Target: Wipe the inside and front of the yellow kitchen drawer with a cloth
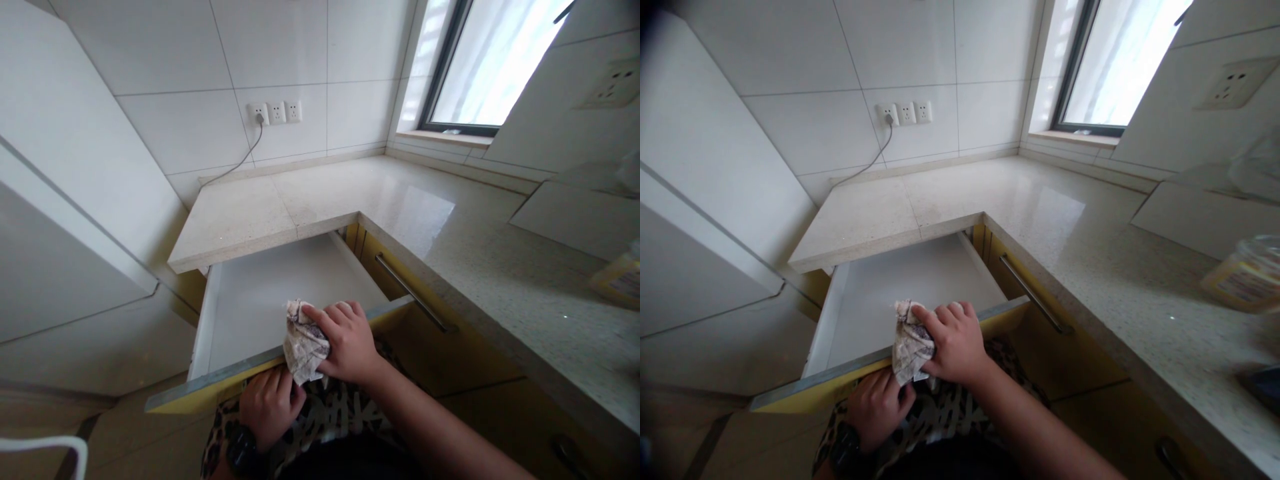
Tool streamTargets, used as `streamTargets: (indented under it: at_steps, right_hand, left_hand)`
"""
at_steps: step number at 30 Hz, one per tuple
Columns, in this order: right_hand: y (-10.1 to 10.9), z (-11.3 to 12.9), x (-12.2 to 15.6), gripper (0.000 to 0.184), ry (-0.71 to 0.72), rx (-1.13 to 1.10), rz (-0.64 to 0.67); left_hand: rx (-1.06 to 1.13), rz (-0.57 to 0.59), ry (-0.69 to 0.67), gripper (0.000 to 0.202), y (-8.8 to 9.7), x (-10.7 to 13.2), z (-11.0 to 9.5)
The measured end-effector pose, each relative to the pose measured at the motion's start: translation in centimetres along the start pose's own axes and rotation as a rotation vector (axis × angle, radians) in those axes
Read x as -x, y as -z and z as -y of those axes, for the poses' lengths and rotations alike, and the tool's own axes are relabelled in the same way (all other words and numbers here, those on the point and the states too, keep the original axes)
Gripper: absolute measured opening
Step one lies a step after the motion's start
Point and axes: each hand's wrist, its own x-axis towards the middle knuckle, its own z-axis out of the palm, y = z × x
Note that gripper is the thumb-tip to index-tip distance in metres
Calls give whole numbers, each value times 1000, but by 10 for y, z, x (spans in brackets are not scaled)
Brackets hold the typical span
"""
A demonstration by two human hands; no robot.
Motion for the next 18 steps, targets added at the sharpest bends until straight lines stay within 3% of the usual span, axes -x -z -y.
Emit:
streamTargets:
  at_steps: [18]
  right_hand:
    - [1, -6, 3, 83, 41, -29, -9]
  left_hand:
    - [27, 1, 7, 1, 3, -3, -2]
